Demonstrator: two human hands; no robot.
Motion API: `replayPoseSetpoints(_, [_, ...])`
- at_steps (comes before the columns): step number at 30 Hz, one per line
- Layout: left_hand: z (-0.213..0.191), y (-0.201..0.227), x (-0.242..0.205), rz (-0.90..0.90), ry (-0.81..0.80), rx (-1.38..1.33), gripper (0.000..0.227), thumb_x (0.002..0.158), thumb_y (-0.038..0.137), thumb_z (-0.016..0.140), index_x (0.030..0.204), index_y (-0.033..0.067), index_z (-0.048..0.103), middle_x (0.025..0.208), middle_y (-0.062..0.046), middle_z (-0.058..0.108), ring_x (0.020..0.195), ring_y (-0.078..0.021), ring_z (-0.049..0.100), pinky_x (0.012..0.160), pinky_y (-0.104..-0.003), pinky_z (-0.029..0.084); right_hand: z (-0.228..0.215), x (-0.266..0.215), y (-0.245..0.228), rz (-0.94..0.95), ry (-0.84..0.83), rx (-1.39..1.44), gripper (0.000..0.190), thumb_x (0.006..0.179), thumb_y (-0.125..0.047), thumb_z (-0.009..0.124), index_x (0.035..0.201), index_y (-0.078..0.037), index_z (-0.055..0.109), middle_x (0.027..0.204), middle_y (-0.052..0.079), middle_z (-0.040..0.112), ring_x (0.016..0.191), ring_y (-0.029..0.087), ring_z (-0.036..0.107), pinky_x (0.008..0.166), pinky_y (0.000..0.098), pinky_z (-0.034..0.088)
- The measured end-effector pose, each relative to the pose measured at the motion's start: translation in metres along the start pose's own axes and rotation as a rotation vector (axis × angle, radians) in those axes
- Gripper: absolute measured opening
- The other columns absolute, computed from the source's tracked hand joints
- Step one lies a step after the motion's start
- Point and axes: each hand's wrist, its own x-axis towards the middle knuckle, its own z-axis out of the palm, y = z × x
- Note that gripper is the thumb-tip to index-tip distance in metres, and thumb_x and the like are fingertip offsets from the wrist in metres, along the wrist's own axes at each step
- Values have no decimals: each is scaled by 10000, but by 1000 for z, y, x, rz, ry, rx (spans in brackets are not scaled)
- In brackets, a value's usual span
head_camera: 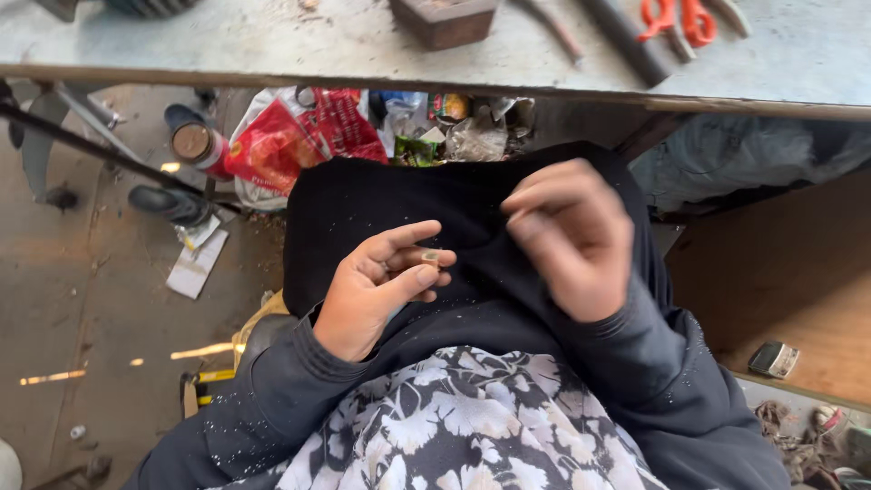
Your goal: The person assembles a small metal component by hand, inserting a thin wire and using a small orange-handled tool to adjust or trim it. The work is performed on the lap in a cluttered workshop setting.
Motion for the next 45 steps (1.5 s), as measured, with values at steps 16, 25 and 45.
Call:
replayPoseSetpoints(16, [4, -5, -8, 184, -37, -8, 225, 944, 2, 748, 1164, 29, 710, 1020, -34, 708, 923, -86, 664, 803, -251, 588, 37, -22, 7, 13, -201, -146, 189, 919, 8, 721, 1105, -16, 706, 1071, 79, 652, 884, 137, 636, 789, 274, 539])
replayPoseSetpoints(25, [20, -5, -7, 181, -122, 153, 243, 942, -10, 733, 1184, 16, 724, 1044, -55, 717, 941, -110, 691, 839, -259, 590, 30, -36, 18, 57, -122, -78, 99, 849, 46, 627, 927, -11, 607, 950, 61, 619, 852, 132, 599, 782, 260, 507])
replayPoseSetpoints(45, [48, -17, 35, -72, -271, 67, 312, 995, 104, 625, 1273, -33, 657, 1128, -116, 745, 999, -175, 718, 899, -313, 603, -5, -69, 26, 326, 92, 335, 68, 946, 25, 548, 981, -25, 579, 979, -5, 579, 885, 66, 553, 799, 228, 489])
